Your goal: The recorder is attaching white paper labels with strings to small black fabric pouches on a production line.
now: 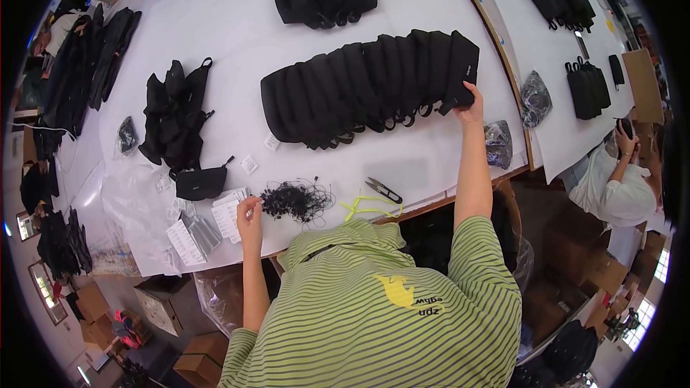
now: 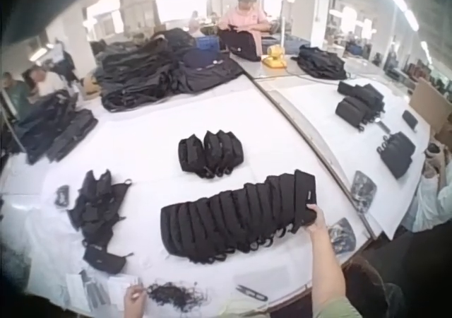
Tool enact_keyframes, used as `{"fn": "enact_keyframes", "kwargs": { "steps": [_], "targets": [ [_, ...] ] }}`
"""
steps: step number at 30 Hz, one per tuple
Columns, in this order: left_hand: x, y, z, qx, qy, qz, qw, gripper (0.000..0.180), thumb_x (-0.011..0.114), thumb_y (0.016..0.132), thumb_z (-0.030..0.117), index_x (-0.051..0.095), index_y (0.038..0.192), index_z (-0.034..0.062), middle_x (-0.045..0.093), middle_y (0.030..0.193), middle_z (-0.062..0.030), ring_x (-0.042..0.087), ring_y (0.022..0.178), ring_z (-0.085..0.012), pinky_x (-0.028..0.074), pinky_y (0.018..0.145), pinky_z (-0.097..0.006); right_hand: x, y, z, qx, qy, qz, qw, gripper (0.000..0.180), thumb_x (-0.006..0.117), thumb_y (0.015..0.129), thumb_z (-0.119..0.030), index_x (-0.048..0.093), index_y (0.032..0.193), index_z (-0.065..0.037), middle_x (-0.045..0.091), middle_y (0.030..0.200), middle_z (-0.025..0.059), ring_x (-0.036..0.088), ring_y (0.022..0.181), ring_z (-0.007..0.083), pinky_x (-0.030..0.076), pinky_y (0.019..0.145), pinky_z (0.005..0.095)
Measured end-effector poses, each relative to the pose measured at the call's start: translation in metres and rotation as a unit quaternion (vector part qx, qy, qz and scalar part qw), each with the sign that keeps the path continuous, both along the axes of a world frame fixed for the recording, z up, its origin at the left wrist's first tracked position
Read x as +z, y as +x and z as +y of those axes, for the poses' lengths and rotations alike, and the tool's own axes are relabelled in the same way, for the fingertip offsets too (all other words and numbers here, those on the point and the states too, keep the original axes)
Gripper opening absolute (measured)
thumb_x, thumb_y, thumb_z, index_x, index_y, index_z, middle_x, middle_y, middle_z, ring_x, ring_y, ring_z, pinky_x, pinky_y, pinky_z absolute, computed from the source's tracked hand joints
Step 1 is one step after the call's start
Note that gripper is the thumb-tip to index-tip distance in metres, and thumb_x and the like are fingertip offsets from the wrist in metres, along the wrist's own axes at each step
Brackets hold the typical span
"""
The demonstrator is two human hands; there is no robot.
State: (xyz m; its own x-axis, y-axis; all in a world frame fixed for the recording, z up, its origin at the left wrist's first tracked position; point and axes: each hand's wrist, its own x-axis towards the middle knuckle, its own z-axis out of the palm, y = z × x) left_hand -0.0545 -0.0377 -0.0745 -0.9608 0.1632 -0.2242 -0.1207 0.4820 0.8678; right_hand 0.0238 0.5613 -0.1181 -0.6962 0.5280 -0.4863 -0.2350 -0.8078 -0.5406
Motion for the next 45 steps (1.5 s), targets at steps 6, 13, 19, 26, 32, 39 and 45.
{"fn": "enact_keyframes", "kwargs": {
  "steps": [6, 13, 19, 26, 32, 39, 45],
  "targets": [
    [0.009, -0.003, 0.007, -0.017, 0.008, -0.014, 1.000, 0.013, 0.059, 0.086, 0.007, 0.061, 0.098, 0.0057, 0.056, 0.108, -0.0035, 0.054, 0.097, -0.0131, 0.045, 0.078, -0.027, -0.004, -0.022, 0.028, 0.088, 0.301, -0.395, 0.863, 0.039, 0.063, 0.074, -0.015, 0.058, 0.110, -0.001, 0.065, 0.096, 0.0111, 0.063, 0.083, 0.0207, 0.050, 0.071, 0.0345],
    [0.011, -0.002, 0.002, 0.020, 0.008, -0.019, 1.000, 0.016, 0.059, 0.085, 0.008, 0.061, 0.101, 0.0063, 0.056, 0.109, -0.0041, 0.053, 0.099, -0.0141, 0.045, 0.081, -0.030, -0.011, -0.049, 0.004, 0.144, 0.325, -0.317, 0.879, 0.069, 0.053, 0.086, -0.056, 0.051, 0.120, 0.005, 0.063, 0.110, 0.0129, 0.058, 0.105, 0.0247, 0.046, 0.087, 0.0353],
    [0.020, -0.011, -0.003, 0.000, -0.082, 0.047, 0.996, 0.029, 0.061, 0.082, 0.010, 0.058, 0.111, 0.0074, 0.053, 0.117, -0.0067, 0.050, 0.106, -0.0203, 0.042, 0.087, -0.034, -0.044, -0.057, 0.010, 0.016, 0.511, -0.408, 0.756, 0.064, 0.033, 0.094, -0.054, 0.048, 0.126, -0.001, 0.056, 0.119, 0.0232, 0.049, 0.115, 0.0398, 0.037, 0.097, 0.0402],
    [-0.001, 0.021, 0.017, -0.172, -0.307, 0.103, 0.930, 0.066, 0.069, 0.074, 0.014, 0.043, 0.134, 0.0146, 0.040, 0.139, -0.0092, 0.037, 0.124, -0.0302, 0.028, 0.101, -0.040, -0.022, -0.057, -0.036, 0.035, 0.641, -0.336, 0.689, 0.069, 0.030, 0.096, -0.050, 0.035, 0.135, 0.006, 0.036, 0.142, 0.0201, 0.032, 0.132, 0.0346, 0.024, 0.109, 0.0373],
    [-0.011, 0.022, 0.018, -0.122, -0.287, 0.229, 0.922, 0.021, 0.069, 0.073, 0.012, 0.060, 0.091, 0.0090, 0.056, 0.096, -0.0056, 0.051, 0.093, -0.0266, 0.036, 0.082, -0.039, -0.005, -0.050, -0.024, 0.076, 0.568, -0.292, 0.766, 0.073, 0.037, 0.094, -0.053, 0.032, 0.137, 0.005, 0.033, 0.143, 0.0214, 0.028, 0.135, 0.0304, 0.020, 0.111, 0.0341],
    [0.000, 0.011, 0.015, -0.086, -0.222, 0.240, 0.941, 0.012, 0.068, 0.077, 0.017, 0.067, 0.087, 0.0107, 0.064, 0.093, -0.0022, 0.055, 0.091, -0.0242, 0.038, 0.081, -0.037, 0.037, -0.035, -0.050, -0.012, 0.597, -0.333, 0.730, 0.046, 0.054, 0.089, -0.035, 0.053, 0.125, -0.007, 0.049, 0.129, 0.0177, 0.047, 0.120, 0.0294, 0.037, 0.098, 0.0367],
    [0.050, 0.012, 0.021, -0.014, -0.168, 0.288, 0.943, 0.014, 0.064, 0.083, 0.021, 0.071, 0.092, 0.0126, 0.068, 0.093, -0.0025, 0.057, 0.092, -0.0212, 0.039, 0.084, -0.033, 0.103, -0.021, -0.226, 0.042, 0.623, -0.079, 0.777, 0.016, 0.058, 0.087, -0.010, 0.066, 0.101, -0.008, 0.060, 0.092, 0.0016, 0.054, 0.079, 0.0092, 0.043, 0.070, 0.0231]
  ]
}}
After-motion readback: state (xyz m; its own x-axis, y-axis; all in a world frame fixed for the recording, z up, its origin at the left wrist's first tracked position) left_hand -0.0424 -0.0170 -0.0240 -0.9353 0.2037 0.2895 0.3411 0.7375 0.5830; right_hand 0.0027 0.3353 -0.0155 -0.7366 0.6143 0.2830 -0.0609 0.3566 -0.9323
